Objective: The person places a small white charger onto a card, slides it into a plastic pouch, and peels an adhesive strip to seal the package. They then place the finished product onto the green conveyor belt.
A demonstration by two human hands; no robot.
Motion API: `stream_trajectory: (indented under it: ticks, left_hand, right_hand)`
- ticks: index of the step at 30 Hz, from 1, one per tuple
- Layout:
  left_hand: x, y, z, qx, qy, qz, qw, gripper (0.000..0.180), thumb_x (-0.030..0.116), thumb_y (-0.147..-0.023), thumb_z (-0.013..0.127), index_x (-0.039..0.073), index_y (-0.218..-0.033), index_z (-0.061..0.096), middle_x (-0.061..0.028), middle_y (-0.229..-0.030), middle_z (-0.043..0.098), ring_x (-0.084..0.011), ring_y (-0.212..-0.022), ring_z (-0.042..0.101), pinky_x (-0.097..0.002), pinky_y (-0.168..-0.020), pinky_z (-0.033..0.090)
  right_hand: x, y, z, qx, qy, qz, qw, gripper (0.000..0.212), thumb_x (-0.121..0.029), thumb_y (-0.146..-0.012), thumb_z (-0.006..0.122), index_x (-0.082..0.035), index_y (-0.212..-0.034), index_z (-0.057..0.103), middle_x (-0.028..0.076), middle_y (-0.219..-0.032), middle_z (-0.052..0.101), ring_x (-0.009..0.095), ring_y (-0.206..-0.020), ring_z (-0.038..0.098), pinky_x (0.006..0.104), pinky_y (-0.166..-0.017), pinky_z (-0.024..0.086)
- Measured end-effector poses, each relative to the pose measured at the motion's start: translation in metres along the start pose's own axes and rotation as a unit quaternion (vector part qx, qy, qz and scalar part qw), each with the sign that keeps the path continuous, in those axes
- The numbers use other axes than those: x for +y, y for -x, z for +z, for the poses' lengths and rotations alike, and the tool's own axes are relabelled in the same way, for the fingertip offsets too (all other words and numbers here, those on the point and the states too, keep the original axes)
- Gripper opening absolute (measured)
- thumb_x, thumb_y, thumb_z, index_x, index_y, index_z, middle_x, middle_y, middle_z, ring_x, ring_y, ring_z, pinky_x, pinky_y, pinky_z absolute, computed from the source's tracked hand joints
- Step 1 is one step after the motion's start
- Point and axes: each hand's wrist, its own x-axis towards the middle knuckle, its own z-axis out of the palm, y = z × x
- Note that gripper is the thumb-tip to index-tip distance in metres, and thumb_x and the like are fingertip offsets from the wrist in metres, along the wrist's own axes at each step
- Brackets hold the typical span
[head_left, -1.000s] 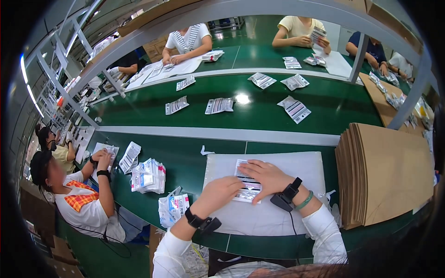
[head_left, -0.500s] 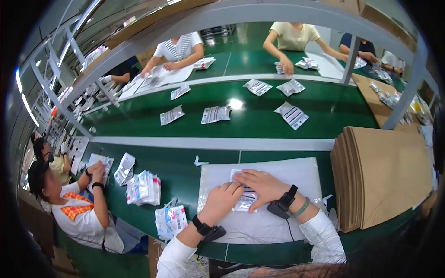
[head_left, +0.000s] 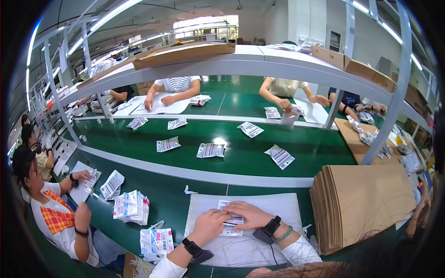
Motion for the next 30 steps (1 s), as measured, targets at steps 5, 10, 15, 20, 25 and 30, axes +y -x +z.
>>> stream_trajectory:
  ticks: [5, 10, 15, 20, 25, 30]
  left_hand:
    - [-0.015, 0.007, 0.009, -0.075, 0.05, -0.023, 0.996, 0.044, 0.011, -0.081, 0.06, 0.021, -0.123, 0.063, -0.0001, -0.127, 0.062, -0.0254, -0.122, 0.055, -0.0446, -0.095, 0.047]
    - [-0.01, 0.006, 0.01, -0.132, 0.003, -0.005, 0.991, 0.049, 0.015, -0.088, 0.056, 0.022, -0.137, 0.055, -0.001, -0.145, 0.051, -0.0263, -0.141, 0.039, -0.0547, -0.112, 0.031]
    - [-0.011, 0.012, 0.006, -0.175, -0.012, 0.003, 0.984, 0.051, 0.018, -0.092, 0.054, 0.023, -0.143, 0.05, -0.0003, -0.152, 0.045, -0.0264, -0.146, 0.033, -0.0568, -0.117, 0.023]
    - [-0.015, 0.011, 0.007, -0.177, 0.071, -0.028, 0.981, 0.053, 0.018, -0.093, 0.053, 0.023, -0.145, 0.048, 0.0017, -0.156, 0.039, -0.0255, -0.148, 0.031, -0.0592, -0.117, 0.022]
    - [-0.017, 0.008, 0.003, -0.204, 0.033, -0.011, 0.978, 0.054, 0.018, -0.093, 0.053, 0.023, -0.146, 0.047, 0.0023, -0.158, 0.037, -0.0247, -0.148, 0.03, -0.0597, -0.117, 0.021]
    - [-0.018, 0.012, 0.005, -0.196, 0.029, 0.003, 0.98, 0.055, 0.018, -0.091, 0.053, 0.022, -0.146, 0.047, 0.0011, -0.156, 0.04, -0.0252, -0.148, 0.031, -0.0595, -0.118, 0.021]
  right_hand:
    - [-0.009, 0.001, -0.003, 0.025, 0.057, 0.012, 0.998, 0.06, -0.025, -0.081, 0.067, -0.006, -0.137, 0.053, 0.016, -0.137, 0.056, 0.034, -0.128, 0.051, 0.0437, -0.109, 0.041]
    - [-0.014, 0.024, 0.007, 0.087, 0.143, 0.01, 0.986, 0.053, -0.016, -0.081, 0.064, -0.006, -0.133, 0.056, 0.017, -0.13, 0.06, 0.035, -0.117, 0.059, 0.0442, -0.101, 0.047]
    - [-0.032, 0.024, 0.006, 0.101, 0.167, 0.028, 0.98, 0.046, -0.017, -0.082, 0.065, -0.01, -0.127, 0.061, 0.014, -0.121, 0.065, 0.032, -0.114, 0.061, 0.0427, -0.095, 0.05]
    - [-0.047, 0.019, -0.001, 0.082, 0.147, 0.138, 0.976, 0.031, -0.023, -0.084, 0.065, -0.014, -0.114, 0.069, 0.004, -0.109, 0.07, 0.027, -0.109, 0.063, 0.0391, -0.093, 0.05]
    - [-0.035, 0.022, 0.005, 0.115, 0.127, 0.125, 0.977, 0.024, -0.025, -0.083, 0.066, -0.016, -0.105, 0.071, 0.001, -0.106, 0.071, 0.026, -0.105, 0.063, 0.0392, -0.09, 0.051]
    - [-0.026, 0.023, 0.01, 0.134, 0.118, 0.084, 0.98, 0.025, -0.027, -0.08, 0.068, -0.017, -0.103, 0.07, 0.0, -0.106, 0.068, 0.025, -0.105, 0.06, 0.0405, -0.09, 0.05]
